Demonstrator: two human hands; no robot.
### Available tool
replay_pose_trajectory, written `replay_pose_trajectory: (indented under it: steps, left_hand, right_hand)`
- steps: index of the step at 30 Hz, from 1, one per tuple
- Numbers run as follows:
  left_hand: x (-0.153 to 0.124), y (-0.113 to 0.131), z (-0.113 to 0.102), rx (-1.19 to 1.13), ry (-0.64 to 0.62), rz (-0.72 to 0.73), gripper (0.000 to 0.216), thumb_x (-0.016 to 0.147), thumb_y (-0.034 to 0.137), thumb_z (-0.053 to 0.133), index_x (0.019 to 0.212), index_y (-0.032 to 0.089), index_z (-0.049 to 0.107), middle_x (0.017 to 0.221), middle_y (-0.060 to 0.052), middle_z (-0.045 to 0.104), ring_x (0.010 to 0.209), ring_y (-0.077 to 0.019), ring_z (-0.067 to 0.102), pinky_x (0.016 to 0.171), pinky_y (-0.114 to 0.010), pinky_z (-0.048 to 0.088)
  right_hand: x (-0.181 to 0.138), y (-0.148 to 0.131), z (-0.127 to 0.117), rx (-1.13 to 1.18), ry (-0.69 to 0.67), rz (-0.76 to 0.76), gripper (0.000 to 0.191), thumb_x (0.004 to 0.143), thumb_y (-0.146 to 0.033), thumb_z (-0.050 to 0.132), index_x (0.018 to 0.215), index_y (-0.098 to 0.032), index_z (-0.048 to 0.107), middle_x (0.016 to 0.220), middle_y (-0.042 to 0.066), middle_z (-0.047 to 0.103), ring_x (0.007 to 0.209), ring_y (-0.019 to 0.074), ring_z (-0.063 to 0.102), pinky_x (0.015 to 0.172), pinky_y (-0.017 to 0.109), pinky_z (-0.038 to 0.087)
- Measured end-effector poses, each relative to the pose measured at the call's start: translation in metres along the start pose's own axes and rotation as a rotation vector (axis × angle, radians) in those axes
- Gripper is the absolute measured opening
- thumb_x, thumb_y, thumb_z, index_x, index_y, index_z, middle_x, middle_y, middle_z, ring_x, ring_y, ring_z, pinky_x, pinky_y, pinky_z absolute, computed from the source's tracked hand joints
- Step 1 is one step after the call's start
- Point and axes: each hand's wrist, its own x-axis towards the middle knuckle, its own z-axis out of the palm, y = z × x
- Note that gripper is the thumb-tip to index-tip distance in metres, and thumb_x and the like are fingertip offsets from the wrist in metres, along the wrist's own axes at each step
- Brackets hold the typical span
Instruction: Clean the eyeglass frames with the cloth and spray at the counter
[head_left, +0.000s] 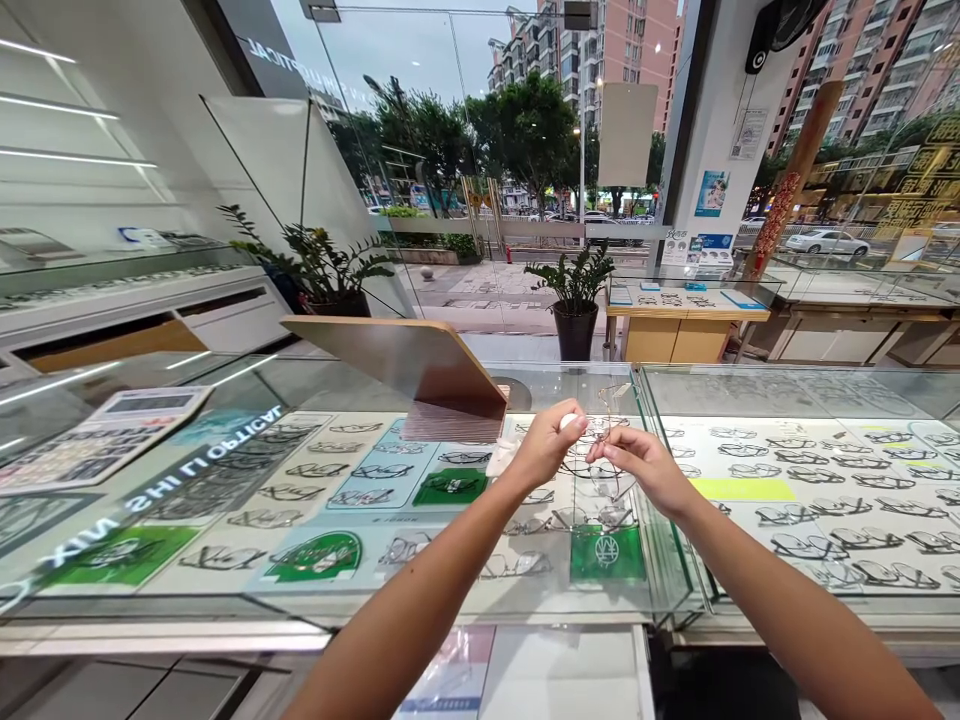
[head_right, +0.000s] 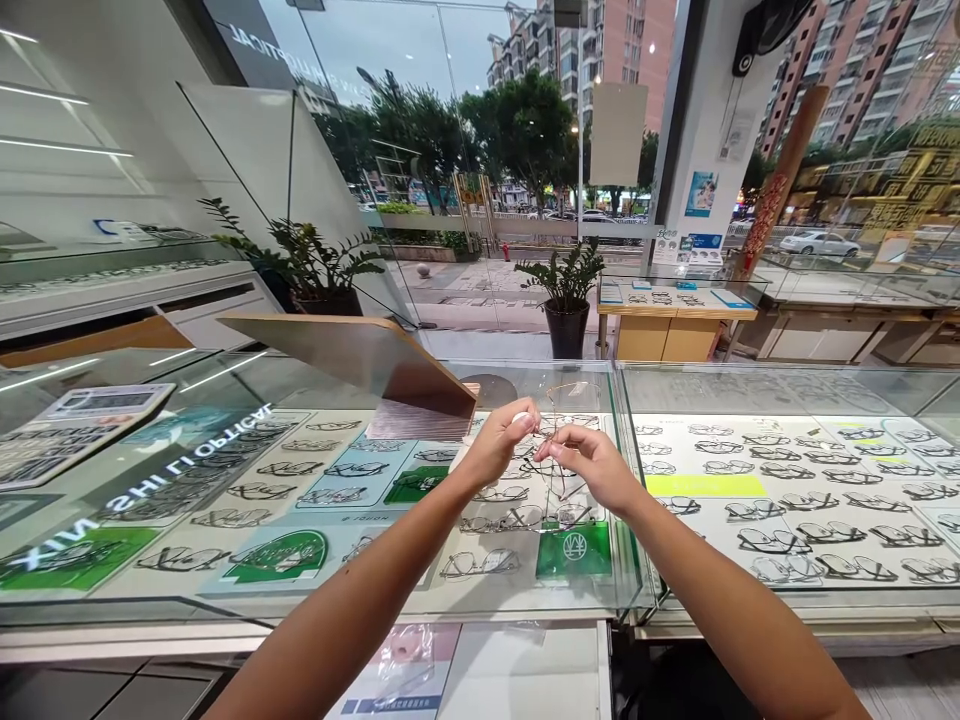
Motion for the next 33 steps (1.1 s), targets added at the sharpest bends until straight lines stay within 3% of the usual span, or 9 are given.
replay_pose_trajectory:
  steps: [7, 11, 19, 24, 29, 33]
  left_hand:
    - [-0.003, 0.005, 0.004, 0.134, -0.119, 0.025, 0.059, 0.082, 0.079, 0.048, 0.068, 0.021, 0.046, 0.069, 0.001, 0.047, 0.070, -0.0174, 0.042, 0.069, -0.030, 0.032]
    - [-0.006, 0.003, 0.010, 0.130, -0.201, 0.082, 0.055, 0.087, 0.073, 0.045, 0.070, 0.021, 0.044, 0.068, 0.001, 0.045, 0.070, -0.0177, 0.043, 0.069, -0.031, 0.031]
    - [-0.006, 0.006, 0.009, 0.153, -0.167, 0.068, 0.055, 0.085, 0.075, 0.047, 0.071, 0.022, 0.048, 0.070, 0.000, 0.051, 0.072, -0.0190, 0.045, 0.072, -0.031, 0.033]
    - [0.002, -0.006, -0.008, 0.057, 0.031, -0.043, 0.052, 0.084, 0.073, 0.052, 0.081, 0.022, 0.050, 0.076, 0.000, 0.052, 0.072, -0.0180, 0.045, 0.071, -0.030, 0.035]
    - [0.017, -0.037, -0.029, 0.119, 0.304, -0.164, 0.019, 0.088, 0.037, 0.054, 0.100, 0.023, 0.051, 0.093, -0.002, 0.060, 0.089, -0.0207, 0.054, 0.087, -0.034, 0.042]
    - [0.024, -0.060, -0.035, 0.212, 0.373, -0.188, 0.018, 0.089, 0.024, 0.051, 0.108, 0.023, 0.055, 0.108, -0.006, 0.062, 0.102, -0.0217, 0.059, 0.099, -0.038, 0.046]
  right_hand:
    - [0.006, -0.004, -0.005, 0.080, 0.212, -0.003, 0.038, 0.078, -0.064, 0.077, 0.078, -0.026, 0.072, 0.095, 0.004, 0.080, 0.097, 0.0256, 0.070, 0.101, 0.043, 0.050]
    - [0.007, -0.008, -0.003, 0.143, 0.222, 0.023, 0.036, 0.075, -0.062, 0.080, 0.077, -0.026, 0.070, 0.092, 0.004, 0.080, 0.096, 0.0260, 0.070, 0.101, 0.043, 0.051]
    - [0.007, -0.008, -0.002, 0.114, 0.223, 0.011, 0.036, 0.077, -0.061, 0.078, 0.076, -0.026, 0.070, 0.092, 0.004, 0.079, 0.097, 0.0265, 0.070, 0.101, 0.045, 0.051]
    - [0.008, -0.005, -0.008, 0.053, 0.266, 0.001, 0.034, 0.081, -0.060, 0.075, 0.079, -0.026, 0.070, 0.094, 0.005, 0.079, 0.101, 0.0267, 0.069, 0.100, 0.045, 0.051]
    - [0.010, -0.003, -0.011, 0.077, 0.267, 0.012, 0.031, 0.080, -0.058, 0.076, 0.078, -0.027, 0.070, 0.090, 0.004, 0.078, 0.101, 0.0263, 0.068, 0.103, 0.045, 0.049]
    - [0.010, -0.001, -0.011, 0.060, 0.264, 0.027, 0.032, 0.081, -0.058, 0.074, 0.079, -0.027, 0.069, 0.093, 0.004, 0.078, 0.104, 0.0269, 0.067, 0.105, 0.045, 0.046]
